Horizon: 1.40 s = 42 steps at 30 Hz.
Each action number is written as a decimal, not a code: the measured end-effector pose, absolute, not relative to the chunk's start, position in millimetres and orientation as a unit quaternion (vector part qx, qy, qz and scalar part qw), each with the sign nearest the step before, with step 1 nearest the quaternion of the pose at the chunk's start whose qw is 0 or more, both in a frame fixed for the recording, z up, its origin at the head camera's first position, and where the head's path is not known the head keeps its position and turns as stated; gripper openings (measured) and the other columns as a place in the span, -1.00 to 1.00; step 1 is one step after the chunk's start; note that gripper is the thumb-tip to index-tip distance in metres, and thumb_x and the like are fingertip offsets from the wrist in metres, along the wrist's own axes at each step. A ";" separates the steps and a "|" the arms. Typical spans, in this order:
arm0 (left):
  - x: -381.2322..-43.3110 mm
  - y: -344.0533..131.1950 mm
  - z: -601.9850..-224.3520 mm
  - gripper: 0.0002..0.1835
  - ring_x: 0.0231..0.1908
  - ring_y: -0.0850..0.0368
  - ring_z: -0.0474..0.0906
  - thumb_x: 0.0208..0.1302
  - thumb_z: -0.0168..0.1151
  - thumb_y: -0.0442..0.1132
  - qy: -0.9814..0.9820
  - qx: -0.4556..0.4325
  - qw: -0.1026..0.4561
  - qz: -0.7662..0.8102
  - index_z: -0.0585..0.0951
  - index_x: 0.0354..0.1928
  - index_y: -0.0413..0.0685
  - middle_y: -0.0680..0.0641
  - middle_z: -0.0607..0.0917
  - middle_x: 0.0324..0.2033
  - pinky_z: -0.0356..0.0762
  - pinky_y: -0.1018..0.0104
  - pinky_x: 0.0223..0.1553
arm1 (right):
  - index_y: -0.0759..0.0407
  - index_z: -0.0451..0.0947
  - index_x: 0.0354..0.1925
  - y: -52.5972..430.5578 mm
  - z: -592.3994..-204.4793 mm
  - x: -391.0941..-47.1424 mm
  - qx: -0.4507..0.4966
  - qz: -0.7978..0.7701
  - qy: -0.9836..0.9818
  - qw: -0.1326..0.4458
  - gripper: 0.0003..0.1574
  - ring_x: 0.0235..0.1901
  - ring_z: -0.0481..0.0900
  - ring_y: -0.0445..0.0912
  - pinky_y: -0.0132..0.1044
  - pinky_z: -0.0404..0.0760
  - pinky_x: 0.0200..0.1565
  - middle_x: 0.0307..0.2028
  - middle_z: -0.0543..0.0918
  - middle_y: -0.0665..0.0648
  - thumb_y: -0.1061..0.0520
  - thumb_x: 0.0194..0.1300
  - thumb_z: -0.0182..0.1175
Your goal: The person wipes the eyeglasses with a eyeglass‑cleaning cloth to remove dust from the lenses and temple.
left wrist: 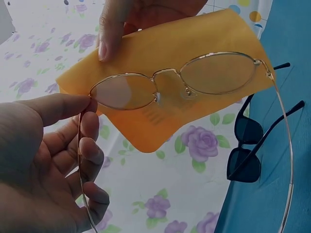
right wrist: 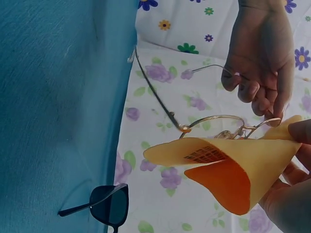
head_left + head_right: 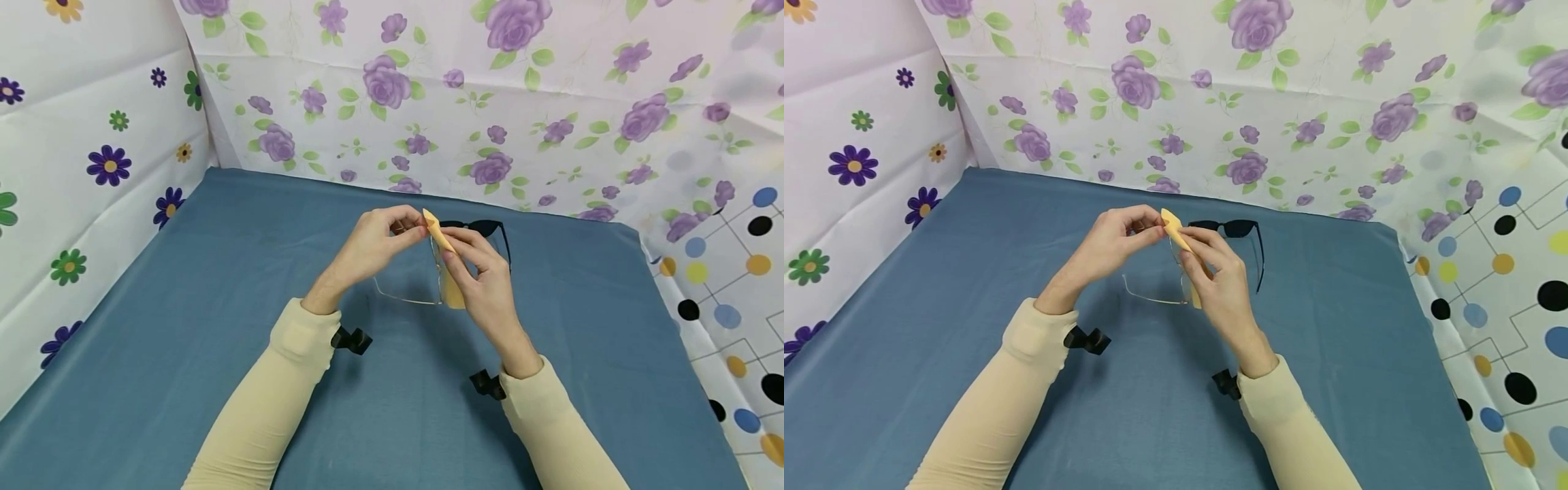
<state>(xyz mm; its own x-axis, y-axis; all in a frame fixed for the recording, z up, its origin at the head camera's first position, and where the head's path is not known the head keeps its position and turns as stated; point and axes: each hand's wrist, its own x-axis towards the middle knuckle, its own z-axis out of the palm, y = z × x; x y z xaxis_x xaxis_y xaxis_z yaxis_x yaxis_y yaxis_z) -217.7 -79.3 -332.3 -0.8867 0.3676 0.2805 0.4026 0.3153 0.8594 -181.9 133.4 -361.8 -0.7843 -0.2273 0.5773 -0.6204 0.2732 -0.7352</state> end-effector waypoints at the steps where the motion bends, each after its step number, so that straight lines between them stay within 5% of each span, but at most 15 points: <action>1: -217.9 -79.1 -332.2 -0.80 -0.24 0.08 0.57 0.54 0.25 -0.12 -0.810 -0.235 0.017 -0.536 0.73 0.01 -0.03 -0.06 0.74 -0.17 0.50 0.17 -0.19 | 0.29 0.69 0.19 133.6 -361.3 -181.6 0.273 0.540 -0.776 0.178 -0.65 0.23 0.55 -0.04 -0.28 0.53 0.21 0.23 0.62 0.13 0.33 0.49 0.22; 17: -219.4 -82.1 -329.1 -0.83 -0.25 0.04 0.56 0.57 0.20 -0.20 -0.785 -0.224 0.017 -0.577 0.70 -0.02 -0.12 -0.09 0.70 -0.24 0.46 0.21 -0.19 | 0.23 0.72 0.15 140.8 -359.5 -183.7 0.281 0.540 -0.778 0.155 -0.68 0.22 0.55 -0.08 -0.26 0.54 0.21 0.20 0.64 0.08 0.31 0.51 0.22; 29: -220.3 -77.7 -328.3 -0.81 -0.27 0.04 0.55 0.55 0.25 -0.12 -0.789 -0.226 -0.003 -0.571 0.72 -0.03 -0.05 -0.02 0.71 -0.22 0.47 0.20 -0.17 | 0.26 0.71 0.17 142.2 -358.1 -186.7 0.236 0.561 -0.779 0.149 -0.68 0.06 0.65 -0.08 -0.37 0.63 0.00 0.16 0.66 0.11 0.25 0.56 0.17; 42: -217.0 -76.4 -331.7 -0.79 -0.25 0.09 0.60 0.53 0.26 -0.11 -0.805 -0.215 0.007 -0.553 0.73 0.00 -0.05 0.00 0.74 -0.18 0.50 0.18 -0.18 | 0.19 0.63 0.28 138.7 -361.6 -186.3 0.277 0.547 -0.779 0.127 -0.61 0.21 0.55 -0.07 -0.21 0.56 0.17 0.28 0.56 0.04 0.24 0.60 0.11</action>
